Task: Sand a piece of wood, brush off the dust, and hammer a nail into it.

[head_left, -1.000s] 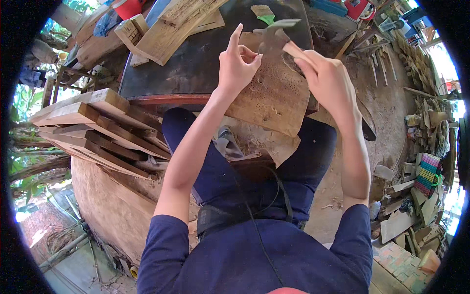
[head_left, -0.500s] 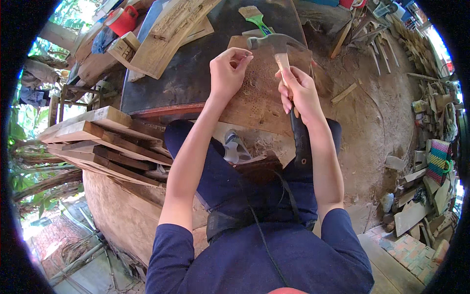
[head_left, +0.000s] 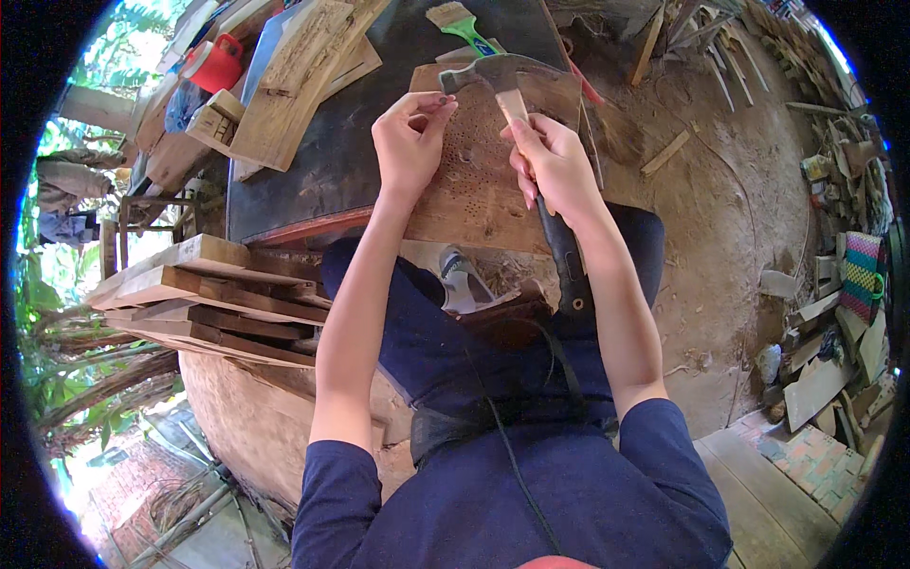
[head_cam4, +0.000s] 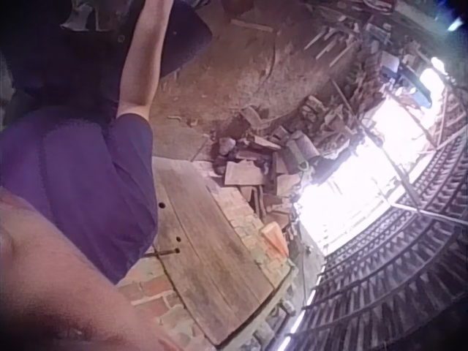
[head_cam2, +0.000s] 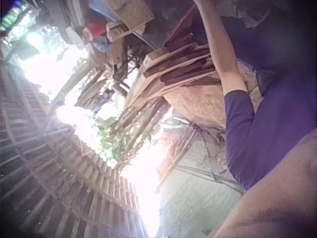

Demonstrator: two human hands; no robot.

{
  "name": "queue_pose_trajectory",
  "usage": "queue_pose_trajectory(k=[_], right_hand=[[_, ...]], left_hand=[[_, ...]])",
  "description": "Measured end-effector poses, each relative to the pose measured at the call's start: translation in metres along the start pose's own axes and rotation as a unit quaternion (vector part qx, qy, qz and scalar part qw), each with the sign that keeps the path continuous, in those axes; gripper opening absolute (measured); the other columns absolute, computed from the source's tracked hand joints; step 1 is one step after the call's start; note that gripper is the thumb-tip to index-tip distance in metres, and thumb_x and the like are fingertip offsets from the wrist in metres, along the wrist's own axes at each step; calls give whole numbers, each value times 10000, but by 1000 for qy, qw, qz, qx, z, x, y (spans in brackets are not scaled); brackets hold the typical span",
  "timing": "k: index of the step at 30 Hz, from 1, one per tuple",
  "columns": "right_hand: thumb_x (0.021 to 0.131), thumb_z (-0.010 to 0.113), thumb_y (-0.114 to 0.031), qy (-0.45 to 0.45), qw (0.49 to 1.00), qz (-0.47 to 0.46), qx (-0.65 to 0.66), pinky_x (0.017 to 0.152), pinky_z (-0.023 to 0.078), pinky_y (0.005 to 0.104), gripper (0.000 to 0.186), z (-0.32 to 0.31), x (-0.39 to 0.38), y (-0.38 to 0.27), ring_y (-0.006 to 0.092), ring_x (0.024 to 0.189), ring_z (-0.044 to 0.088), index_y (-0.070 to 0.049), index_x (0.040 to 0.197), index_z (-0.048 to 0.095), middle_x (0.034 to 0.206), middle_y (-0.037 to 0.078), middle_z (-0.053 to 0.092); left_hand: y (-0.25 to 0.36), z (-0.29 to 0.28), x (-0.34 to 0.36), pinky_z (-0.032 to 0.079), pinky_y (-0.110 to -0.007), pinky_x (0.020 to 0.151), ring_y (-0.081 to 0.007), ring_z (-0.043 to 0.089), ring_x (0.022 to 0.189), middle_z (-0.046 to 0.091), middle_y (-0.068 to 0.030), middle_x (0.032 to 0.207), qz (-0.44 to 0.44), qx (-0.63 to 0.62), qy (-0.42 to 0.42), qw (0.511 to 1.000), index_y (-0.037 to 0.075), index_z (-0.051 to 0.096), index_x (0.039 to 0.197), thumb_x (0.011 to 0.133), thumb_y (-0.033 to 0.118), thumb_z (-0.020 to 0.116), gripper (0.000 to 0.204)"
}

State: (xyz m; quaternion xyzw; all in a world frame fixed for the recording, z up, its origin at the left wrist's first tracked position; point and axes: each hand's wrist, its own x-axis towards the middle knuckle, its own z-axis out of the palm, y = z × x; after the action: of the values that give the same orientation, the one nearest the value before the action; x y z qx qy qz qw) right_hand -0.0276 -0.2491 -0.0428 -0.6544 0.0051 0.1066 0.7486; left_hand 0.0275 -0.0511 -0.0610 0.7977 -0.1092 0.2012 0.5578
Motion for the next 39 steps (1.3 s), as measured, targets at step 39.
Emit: queue_pose_trajectory(k=[39], right_hand=[[1097, 553, -316, 45, 997, -3, -55, 454, 464, 278, 327, 10, 4, -4, 84, 515, 523, 3, 1045, 599, 723, 2, 544]], left_hand=[[5, -1, -1, 513, -237, 640, -64, 627, 714, 749, -56, 803, -11, 47, 68, 997, -16, 786, 956, 889, 63, 808, 106]])
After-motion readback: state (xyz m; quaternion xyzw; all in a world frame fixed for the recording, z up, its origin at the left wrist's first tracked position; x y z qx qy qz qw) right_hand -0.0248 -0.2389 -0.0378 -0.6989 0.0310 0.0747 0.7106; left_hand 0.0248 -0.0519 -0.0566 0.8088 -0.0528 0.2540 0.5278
